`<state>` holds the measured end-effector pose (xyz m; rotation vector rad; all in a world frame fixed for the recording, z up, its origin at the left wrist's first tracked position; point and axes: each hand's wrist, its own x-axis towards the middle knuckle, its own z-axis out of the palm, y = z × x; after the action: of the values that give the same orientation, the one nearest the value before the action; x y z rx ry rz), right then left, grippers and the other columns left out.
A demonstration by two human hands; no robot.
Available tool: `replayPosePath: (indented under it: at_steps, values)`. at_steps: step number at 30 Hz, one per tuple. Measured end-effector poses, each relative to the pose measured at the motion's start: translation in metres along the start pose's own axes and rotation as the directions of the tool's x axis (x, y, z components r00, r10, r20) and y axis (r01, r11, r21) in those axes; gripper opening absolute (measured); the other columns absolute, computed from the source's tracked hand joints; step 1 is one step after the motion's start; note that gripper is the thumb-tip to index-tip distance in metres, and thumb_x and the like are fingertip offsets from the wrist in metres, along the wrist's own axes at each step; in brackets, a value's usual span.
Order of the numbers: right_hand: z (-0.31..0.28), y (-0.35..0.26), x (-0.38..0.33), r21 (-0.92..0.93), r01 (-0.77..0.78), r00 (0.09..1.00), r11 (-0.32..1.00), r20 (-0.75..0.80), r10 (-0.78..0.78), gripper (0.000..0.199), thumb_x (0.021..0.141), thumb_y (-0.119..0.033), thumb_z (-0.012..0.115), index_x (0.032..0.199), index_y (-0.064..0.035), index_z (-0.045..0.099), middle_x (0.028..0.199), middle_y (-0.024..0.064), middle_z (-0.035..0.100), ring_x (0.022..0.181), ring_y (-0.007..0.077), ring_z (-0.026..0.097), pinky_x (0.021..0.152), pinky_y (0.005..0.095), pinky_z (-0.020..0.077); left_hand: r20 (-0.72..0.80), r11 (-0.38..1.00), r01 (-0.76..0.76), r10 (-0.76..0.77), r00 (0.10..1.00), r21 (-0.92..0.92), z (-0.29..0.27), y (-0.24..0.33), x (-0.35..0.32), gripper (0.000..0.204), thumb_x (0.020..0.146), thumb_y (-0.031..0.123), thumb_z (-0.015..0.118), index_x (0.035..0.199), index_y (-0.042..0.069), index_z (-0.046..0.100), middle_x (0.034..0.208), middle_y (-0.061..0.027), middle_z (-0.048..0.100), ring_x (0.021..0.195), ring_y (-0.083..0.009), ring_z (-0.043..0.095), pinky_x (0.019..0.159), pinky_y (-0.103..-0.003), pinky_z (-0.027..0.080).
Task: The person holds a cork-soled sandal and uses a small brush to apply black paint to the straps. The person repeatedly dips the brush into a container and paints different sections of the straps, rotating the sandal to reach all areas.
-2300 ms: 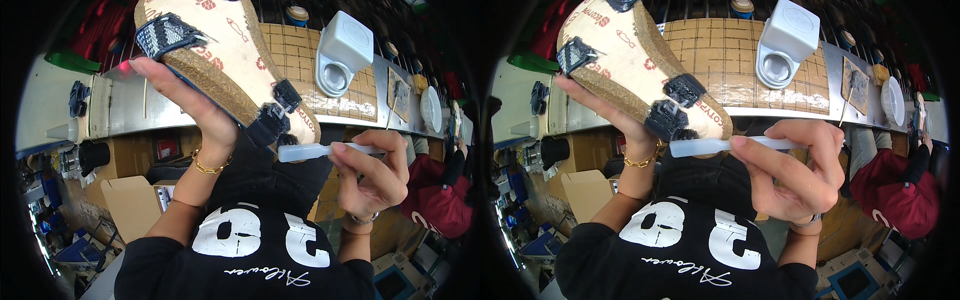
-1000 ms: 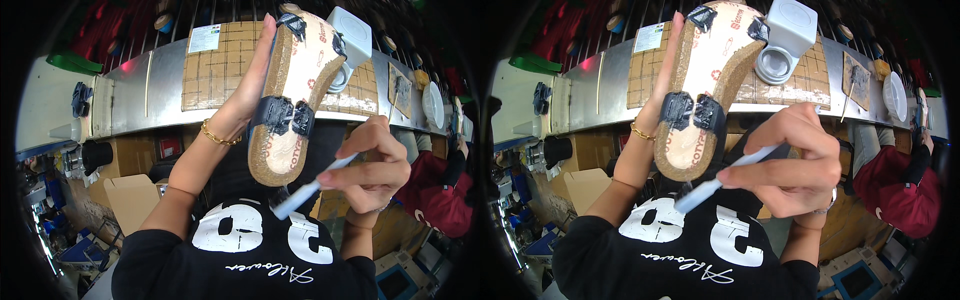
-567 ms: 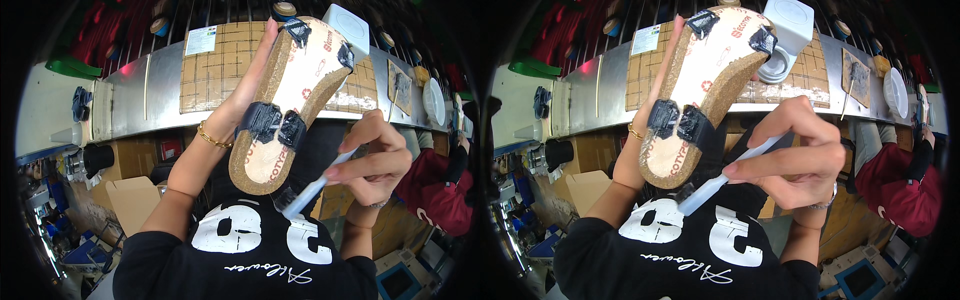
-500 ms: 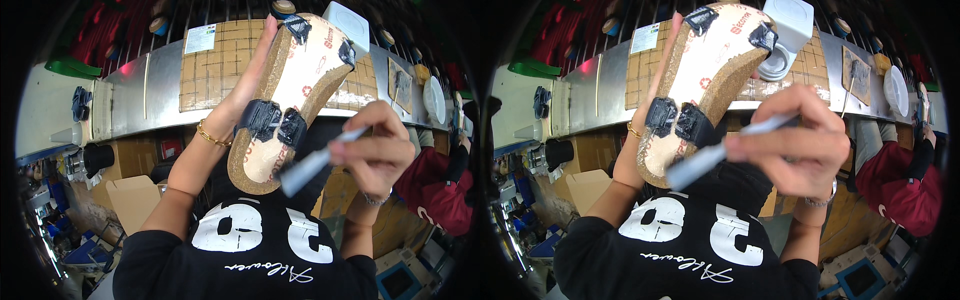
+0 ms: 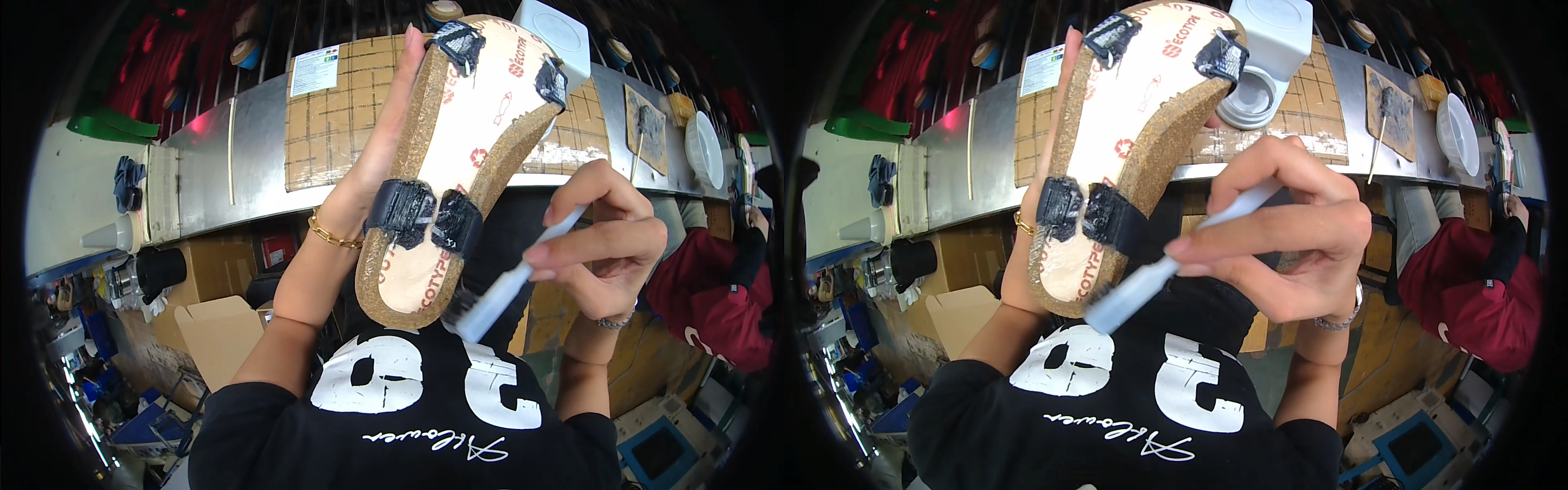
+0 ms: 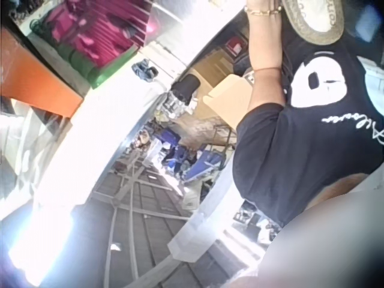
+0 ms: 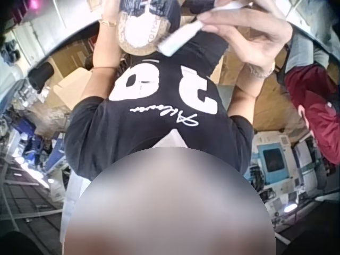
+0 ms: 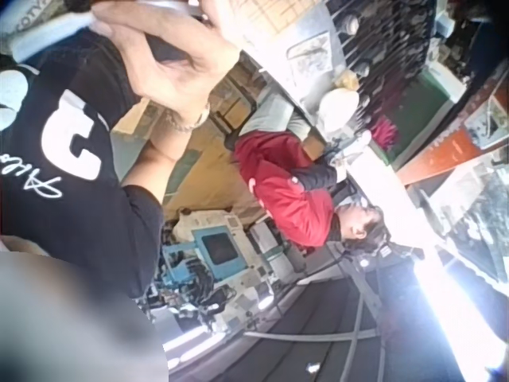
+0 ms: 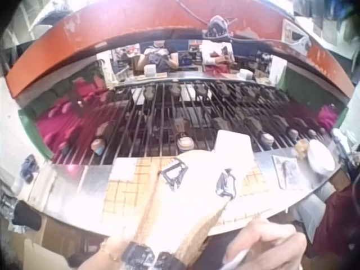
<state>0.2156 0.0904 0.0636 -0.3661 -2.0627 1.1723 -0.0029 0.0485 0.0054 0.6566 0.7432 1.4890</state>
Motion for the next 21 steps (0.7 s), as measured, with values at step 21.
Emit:
replayPosePath:
  at_steps: [21]
  values:
    - [0.002, 0.005, 0.053, -0.45, 0.167, 0.952, 0.877, -0.157, -0.261, 0.023, 0.069, -0.002, 0.08, 0.089, -0.013, 0.083, 0.073, 0.0021, 0.061, 0.067, 0.0141, 0.054, 0.06, 0.0275, 0.0378, -0.121, 0.982, -0.127, 0.144, 0.982, 0.136, 0.013, 0.017, -0.028, 0.098, 0.095, 0.08, 0.018, 0.147, 0.0, 0.043, 0.136, -0.0182, 0.06, 0.117, -0.0202, 0.066, 0.096, -0.032, 0.057]
